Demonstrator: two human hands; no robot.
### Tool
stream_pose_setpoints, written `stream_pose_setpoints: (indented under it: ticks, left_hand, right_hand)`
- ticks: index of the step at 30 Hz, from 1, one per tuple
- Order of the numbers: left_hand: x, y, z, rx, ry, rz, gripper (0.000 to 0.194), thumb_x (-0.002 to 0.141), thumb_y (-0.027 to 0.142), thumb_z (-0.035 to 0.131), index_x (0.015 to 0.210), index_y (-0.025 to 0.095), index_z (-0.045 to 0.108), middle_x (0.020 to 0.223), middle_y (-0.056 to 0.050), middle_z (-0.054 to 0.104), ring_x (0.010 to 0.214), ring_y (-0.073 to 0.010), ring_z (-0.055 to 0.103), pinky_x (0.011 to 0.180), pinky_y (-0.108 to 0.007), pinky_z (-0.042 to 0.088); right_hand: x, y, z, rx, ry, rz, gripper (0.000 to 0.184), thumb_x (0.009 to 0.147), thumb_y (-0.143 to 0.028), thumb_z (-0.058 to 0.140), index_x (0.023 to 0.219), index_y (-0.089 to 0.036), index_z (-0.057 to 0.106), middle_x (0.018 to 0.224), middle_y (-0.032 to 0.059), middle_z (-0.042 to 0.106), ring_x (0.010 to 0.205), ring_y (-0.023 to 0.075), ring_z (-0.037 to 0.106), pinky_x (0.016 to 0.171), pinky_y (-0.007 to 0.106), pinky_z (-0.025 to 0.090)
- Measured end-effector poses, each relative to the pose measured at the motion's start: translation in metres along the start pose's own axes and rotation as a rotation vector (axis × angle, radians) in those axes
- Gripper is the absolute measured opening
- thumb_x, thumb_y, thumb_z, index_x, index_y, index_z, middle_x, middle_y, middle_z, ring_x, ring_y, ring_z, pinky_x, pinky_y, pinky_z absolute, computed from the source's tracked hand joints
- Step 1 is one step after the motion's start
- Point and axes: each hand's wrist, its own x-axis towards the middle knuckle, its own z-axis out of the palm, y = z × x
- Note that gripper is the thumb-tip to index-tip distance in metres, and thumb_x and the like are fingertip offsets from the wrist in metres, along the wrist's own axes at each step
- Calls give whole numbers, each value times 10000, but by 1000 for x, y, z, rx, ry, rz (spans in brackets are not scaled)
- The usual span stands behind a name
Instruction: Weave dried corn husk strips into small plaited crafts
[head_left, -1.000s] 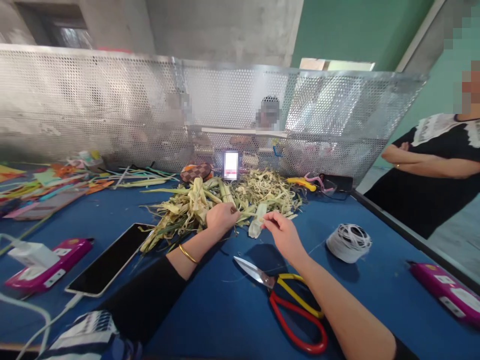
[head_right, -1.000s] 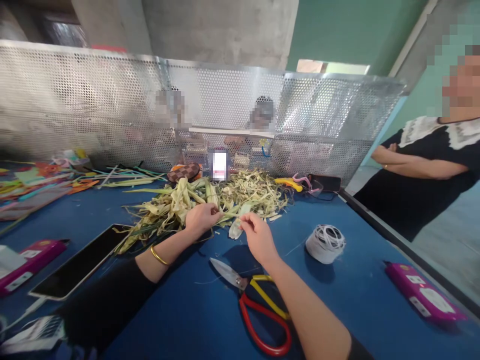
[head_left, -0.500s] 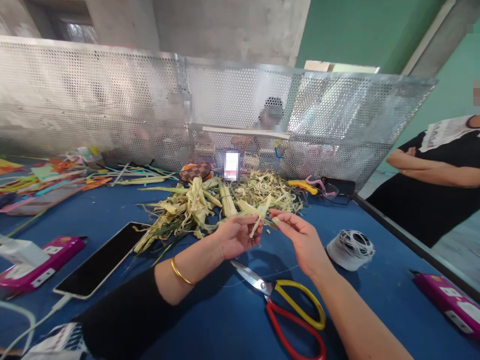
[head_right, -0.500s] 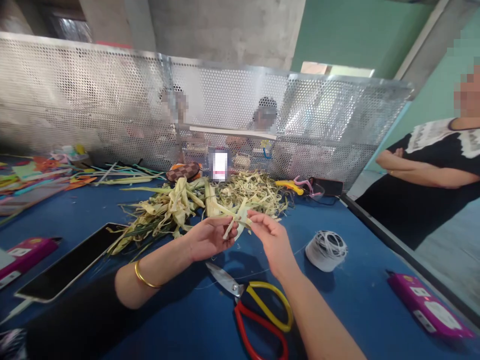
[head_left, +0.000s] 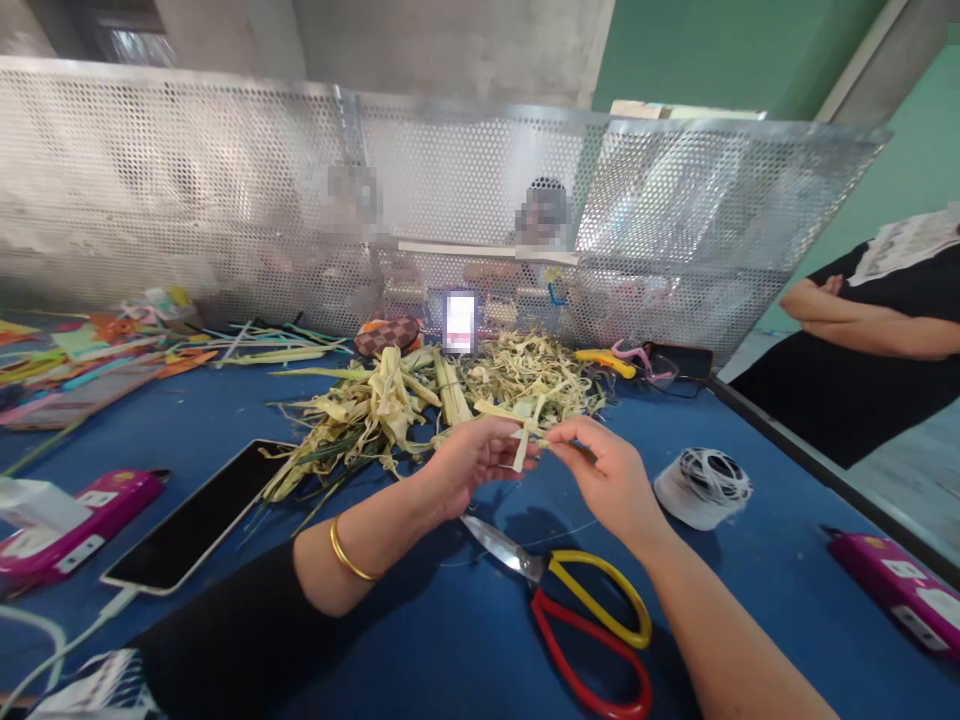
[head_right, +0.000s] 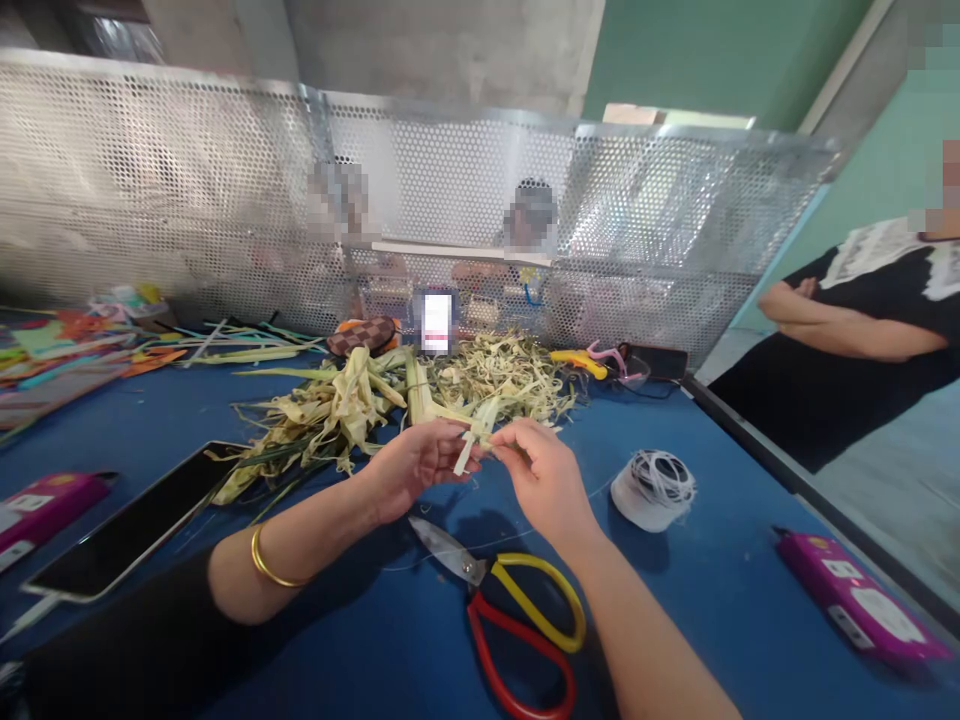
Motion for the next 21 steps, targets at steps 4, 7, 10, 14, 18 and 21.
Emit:
stream_pose_setpoints:
  ticks: [4, 7, 10, 14, 18, 21]
  left_hand:
    - [0, -2, 0, 40, 3, 20, 276, 659, 368, 732, 741, 111, 671, 703, -67, 681, 631, -139, 628, 589, -229, 469]
    - [2, -6, 0, 34, 84, 57, 251, 620, 319, 776, 721, 105, 692, 678, -64, 679, 625, -136, 627, 597, -230, 473]
    - [3, -9, 1, 28, 120, 89, 230, 619, 256, 781, 783, 111, 710, 730, -71, 700, 628, -141, 641, 609, -238, 481]
    - [2, -14, 4, 32, 100, 67, 266, 637, 258, 774, 857, 121, 711, 703, -72, 708, 614, -154, 653, 598, -245, 481]
    - [2, -18, 6, 11, 71, 63, 240, 660, 261, 759, 844, 113, 713, 715, -82, 712, 641, -162, 659, 626, -254, 486]
    - [2, -20, 6, -15, 70, 73, 222, 684, 252, 738, 850, 107, 710, 707, -86, 709, 640, -161, 658, 639, -265, 492]
  right_hand:
    - [0, 1, 1, -58, -43, -95, 111, 857, -179, 520, 796, -219, 603, 836, 40, 638, 840, 196, 577, 770, 321, 438]
    - [0, 2, 3, -62, -36, -102, 103, 843, -190, 547, 782, -226, 621, 877, 42, 655, 889, 211, 583, 826, 356, 428]
    - [-1, 2, 6, 19, 62, -19, 97, 833, -225, 561, 780, -226, 641, 917, 51, 663, 901, 215, 598, 825, 356, 441]
    - [-3, -1, 9, 63, 125, 101, 85, 799, -262, 595, 767, -234, 668, 793, 27, 690, 800, 212, 619, 771, 348, 453]
    - [-3, -7, 11, 44, 141, 168, 98, 780, -303, 599, 732, -239, 657, 771, 18, 701, 763, 207, 620, 784, 365, 437]
    - [-4, -8, 12, 28, 129, 177, 121, 779, -311, 587, 694, -238, 635, 722, 9, 685, 724, 194, 601, 767, 358, 428]
